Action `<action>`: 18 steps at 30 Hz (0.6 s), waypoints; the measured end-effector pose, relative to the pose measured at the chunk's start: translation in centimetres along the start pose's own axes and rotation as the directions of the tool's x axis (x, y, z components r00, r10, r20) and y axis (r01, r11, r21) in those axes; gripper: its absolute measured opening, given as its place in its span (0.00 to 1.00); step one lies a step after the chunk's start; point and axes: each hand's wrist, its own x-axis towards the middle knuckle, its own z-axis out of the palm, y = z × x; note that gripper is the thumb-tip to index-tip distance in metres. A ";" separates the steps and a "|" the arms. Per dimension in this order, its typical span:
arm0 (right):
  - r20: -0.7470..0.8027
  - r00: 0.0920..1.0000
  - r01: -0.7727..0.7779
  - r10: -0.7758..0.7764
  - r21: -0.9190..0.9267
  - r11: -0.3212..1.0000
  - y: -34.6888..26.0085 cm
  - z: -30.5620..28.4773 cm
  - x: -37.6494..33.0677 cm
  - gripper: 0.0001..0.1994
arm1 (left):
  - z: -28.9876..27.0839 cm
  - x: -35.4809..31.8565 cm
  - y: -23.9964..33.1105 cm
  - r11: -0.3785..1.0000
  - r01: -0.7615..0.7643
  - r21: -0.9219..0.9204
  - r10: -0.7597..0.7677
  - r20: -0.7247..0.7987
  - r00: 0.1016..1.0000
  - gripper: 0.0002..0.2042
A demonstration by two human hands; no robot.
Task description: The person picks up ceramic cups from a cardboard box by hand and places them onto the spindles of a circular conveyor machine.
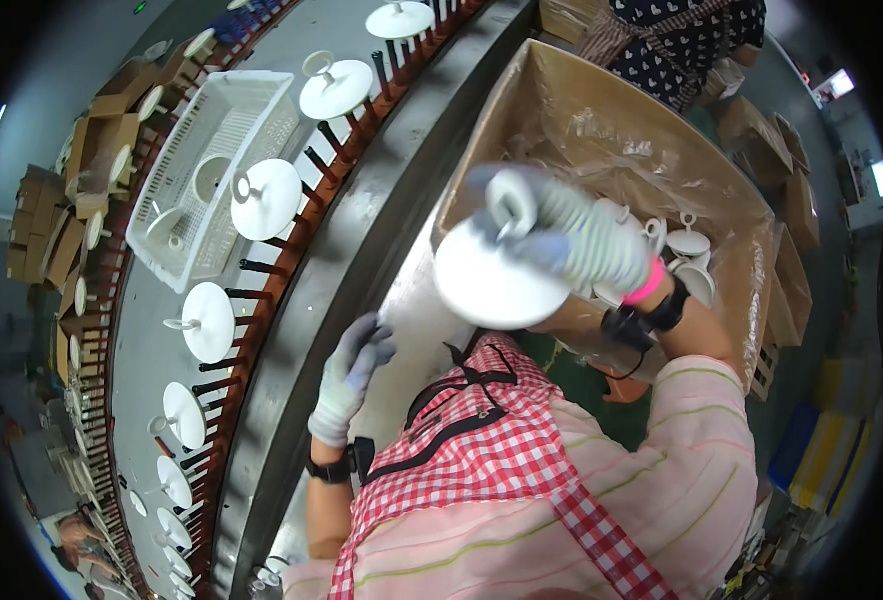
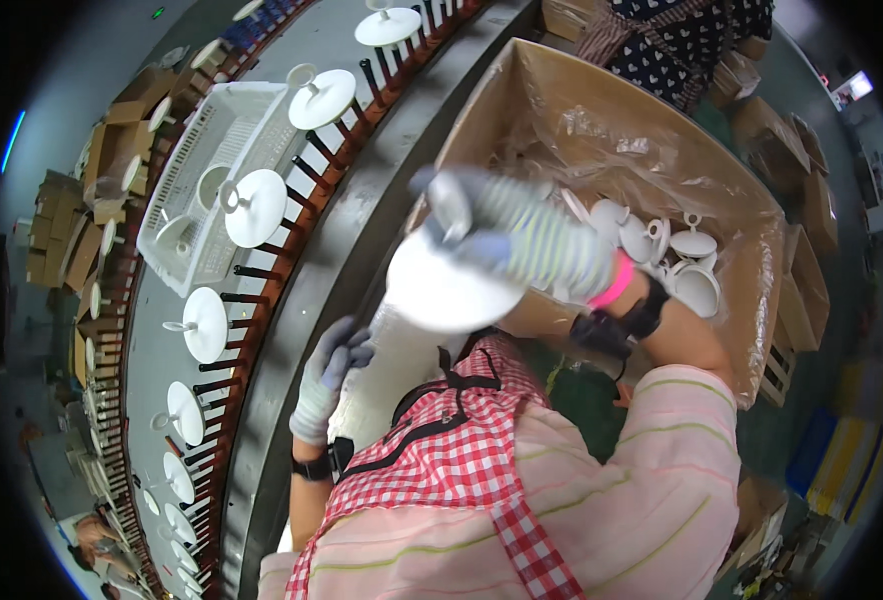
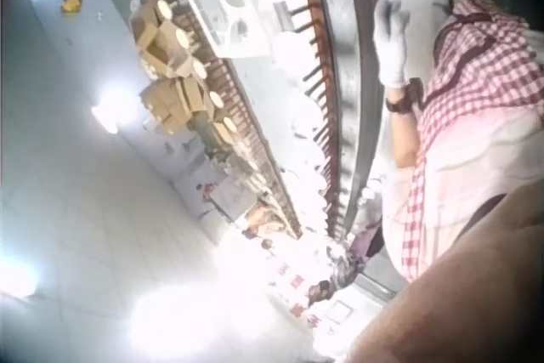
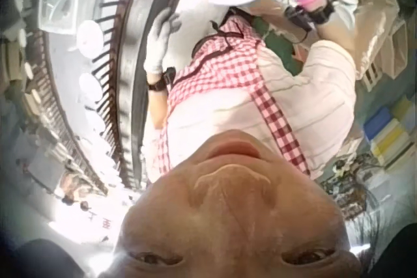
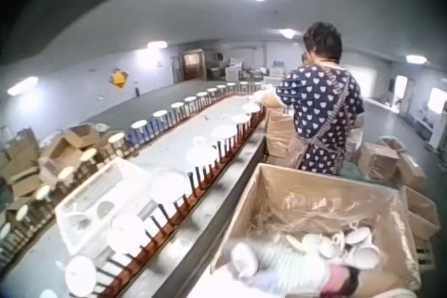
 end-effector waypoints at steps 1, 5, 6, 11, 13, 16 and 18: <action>0.050 0.998 0.040 -0.036 -0.087 0.995 0.8 1.4 -0.1 0.20 | 1.3 1.6 2.4 0.984 -0.102 0.147 0.095 0.058 0.994 0.20; -0.172 0.983 0.078 -0.057 0.119 0.990 3.2 0.6 2.3 0.22 | 2.1 9.2 6.2 0.929 -0.291 0.230 0.312 -0.059 0.948 0.17; -0.308 0.948 0.122 -0.080 0.118 0.986 4.0 0.1 2.2 0.22 | 2.3 11.1 7.1 0.978 -0.190 -0.089 0.180 -0.107 0.978 0.19; -0.657 0.749 0.120 -0.081 0.014 0.993 6.6 -0.7 0.7 0.24 | 2.5 22.4 6.1 0.608 0.028 -0.794 -0.074 -0.022 0.997 0.46; -0.652 0.754 0.113 -0.085 0.002 0.994 8.0 -1.1 -0.6 0.24 | 2.7 25.8 5.9 0.484 -0.117 -0.867 -0.152 -0.215 0.965 0.38; -0.642 0.764 0.115 -0.072 0.026 0.993 8.2 -1.3 -0.8 0.23 | 0.7 27.3 4.2 0.506 -0.211 -0.836 -0.180 -0.342 0.922 0.28; -0.627 0.777 0.116 -0.050 0.064 0.991 8.1 -1.4 -1.0 0.22 | -0.8 26.5 2.9 0.658 -0.249 -0.711 -0.226 -0.501 0.835 0.17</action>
